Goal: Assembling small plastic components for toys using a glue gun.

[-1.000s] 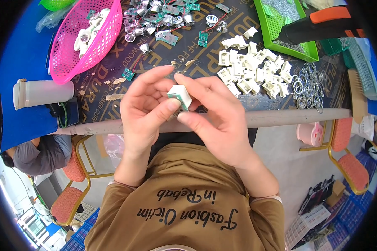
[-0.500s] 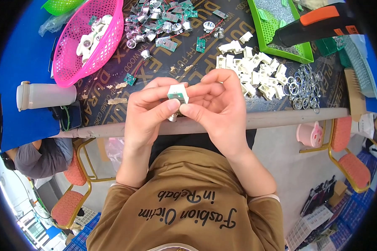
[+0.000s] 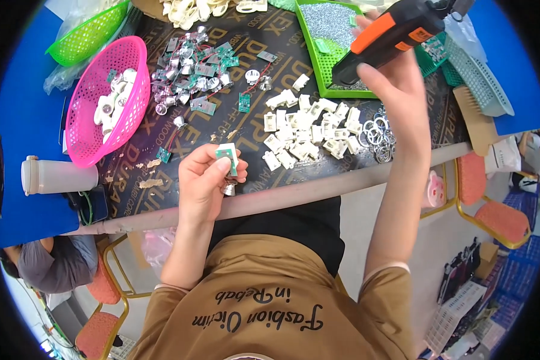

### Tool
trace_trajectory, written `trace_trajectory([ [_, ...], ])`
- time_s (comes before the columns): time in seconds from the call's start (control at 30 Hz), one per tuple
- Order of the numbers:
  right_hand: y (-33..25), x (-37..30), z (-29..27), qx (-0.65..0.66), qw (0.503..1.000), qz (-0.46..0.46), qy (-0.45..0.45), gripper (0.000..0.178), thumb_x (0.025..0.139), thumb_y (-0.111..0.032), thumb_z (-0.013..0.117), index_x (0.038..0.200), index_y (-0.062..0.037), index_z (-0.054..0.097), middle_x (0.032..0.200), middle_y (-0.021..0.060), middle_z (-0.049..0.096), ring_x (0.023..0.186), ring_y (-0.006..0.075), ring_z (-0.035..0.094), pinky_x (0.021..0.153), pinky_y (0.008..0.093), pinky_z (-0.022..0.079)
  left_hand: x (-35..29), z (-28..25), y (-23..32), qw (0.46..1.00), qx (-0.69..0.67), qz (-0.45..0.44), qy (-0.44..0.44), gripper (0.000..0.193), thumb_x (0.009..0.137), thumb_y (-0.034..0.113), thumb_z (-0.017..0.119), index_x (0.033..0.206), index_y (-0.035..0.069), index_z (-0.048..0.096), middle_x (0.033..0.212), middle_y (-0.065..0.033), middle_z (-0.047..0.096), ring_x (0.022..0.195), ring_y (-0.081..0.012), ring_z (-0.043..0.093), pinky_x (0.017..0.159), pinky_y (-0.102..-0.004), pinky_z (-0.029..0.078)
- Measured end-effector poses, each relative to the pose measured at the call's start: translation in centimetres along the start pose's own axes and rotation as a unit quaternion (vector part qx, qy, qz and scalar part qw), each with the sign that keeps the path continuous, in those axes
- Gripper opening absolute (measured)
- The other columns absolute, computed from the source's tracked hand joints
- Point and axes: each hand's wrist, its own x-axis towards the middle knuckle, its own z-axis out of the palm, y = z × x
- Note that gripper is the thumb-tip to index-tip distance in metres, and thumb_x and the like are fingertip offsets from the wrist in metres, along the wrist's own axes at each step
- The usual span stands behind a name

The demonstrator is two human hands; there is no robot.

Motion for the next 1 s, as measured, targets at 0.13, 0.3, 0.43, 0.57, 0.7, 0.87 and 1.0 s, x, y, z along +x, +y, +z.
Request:
trace_trajectory([
  [0.13, 2.3, 2.8, -1.8, 0.026, 0.995, 0.011, -0.098, 0.044, 0.077, 0.001, 0.065, 0.119, 0.0018, 0.050, 0.106, 0.0119, 0.063, 0.101, 0.0224, 0.061, 0.091, 0.0336, 0.047, 0.4, -0.6, -0.8, 0.999, 0.006, -0.023, 0.023, 0.014, 0.086, 0.007, 0.059, 0.096, -0.002, 0.061, 0.085, -0.0124, 0.067, 0.072, -0.0156, 0.064, 0.067, -0.0278, 0.053],
  [0.3, 3.0, 5.8, -1.8, 0.007, 1.000, -0.010, -0.016, 0.039, 0.075, 0.006, 0.066, 0.112, 0.0026, 0.054, 0.102, 0.0069, 0.061, 0.089, 0.0176, 0.062, 0.095, 0.0423, 0.047, 0.6, -0.5, -1.1, 0.998, -0.016, -0.064, 0.019, 0.019, 0.086, 0.004, 0.060, 0.104, -0.004, 0.062, 0.088, -0.0119, 0.067, 0.076, -0.0145, 0.064, 0.070, -0.0268, 0.053],
  [0.43, 2.5, 7.1, -2.0, 0.038, 0.999, -0.005, -0.021, 0.034, 0.078, 0.000, 0.067, 0.110, 0.0003, 0.054, 0.086, 0.0026, 0.056, 0.077, 0.0143, 0.059, 0.085, 0.0352, 0.051, 0.6, -0.5, -0.9, 0.997, -0.006, -0.075, 0.027, 0.020, 0.086, 0.004, 0.060, 0.104, -0.004, 0.062, 0.089, -0.0121, 0.067, 0.077, -0.0147, 0.064, 0.071, -0.0272, 0.053],
  [0.57, 2.7, 6.8, -2.1, 0.035, 0.999, -0.017, 0.008, 0.028, 0.080, -0.003, 0.067, 0.105, -0.0006, 0.055, 0.082, 0.0050, 0.057, 0.074, 0.0152, 0.059, 0.072, 0.0309, 0.051, 0.9, 0.0, -0.7, 0.998, -0.004, -0.070, 0.009, 0.018, 0.085, 0.004, 0.061, 0.102, -0.003, 0.062, 0.089, -0.0107, 0.067, 0.078, -0.0136, 0.064, 0.073, -0.0265, 0.052],
  [0.7, 2.0, 5.7, -0.6, 0.046, 0.996, -0.032, 0.063, 0.024, 0.080, -0.008, 0.070, 0.099, -0.0010, 0.057, 0.074, 0.0045, 0.061, 0.067, 0.0143, 0.063, 0.064, 0.0264, 0.049, 2.8, 3.0, 2.1, 0.987, 0.121, -0.068, -0.086, 0.019, 0.082, 0.010, 0.064, 0.096, -0.003, 0.061, 0.093, -0.0089, 0.066, 0.084, -0.0144, 0.063, 0.077, -0.0277, 0.050],
  [0.87, 1.5, 5.1, 0.1, 0.052, 0.994, -0.056, 0.078, 0.027, 0.088, -0.009, 0.060, 0.108, 0.0034, 0.048, 0.068, 0.0067, 0.051, 0.060, 0.0165, 0.051, 0.060, 0.0315, 0.045, 10.6, 8.7, 2.7, 0.986, 0.038, -0.133, -0.098, 0.017, 0.086, 0.013, 0.061, 0.090, -0.002, 0.057, 0.115, -0.0147, 0.056, 0.098, -0.0277, 0.062, 0.088, -0.0366, 0.051],
  [1.0, 1.2, 5.0, 0.7, 0.170, 0.975, -0.085, 0.119, 0.029, 0.085, -0.010, 0.066, 0.105, 0.0025, 0.049, 0.065, 0.0060, 0.053, 0.055, 0.0146, 0.054, 0.054, 0.0276, 0.044, 13.7, 11.6, 0.0, 0.984, -0.020, -0.150, -0.098, 0.018, 0.087, 0.011, 0.056, 0.094, -0.006, 0.054, 0.099, -0.0135, 0.056, 0.093, -0.0323, 0.062, 0.085, -0.0409, 0.053],
])
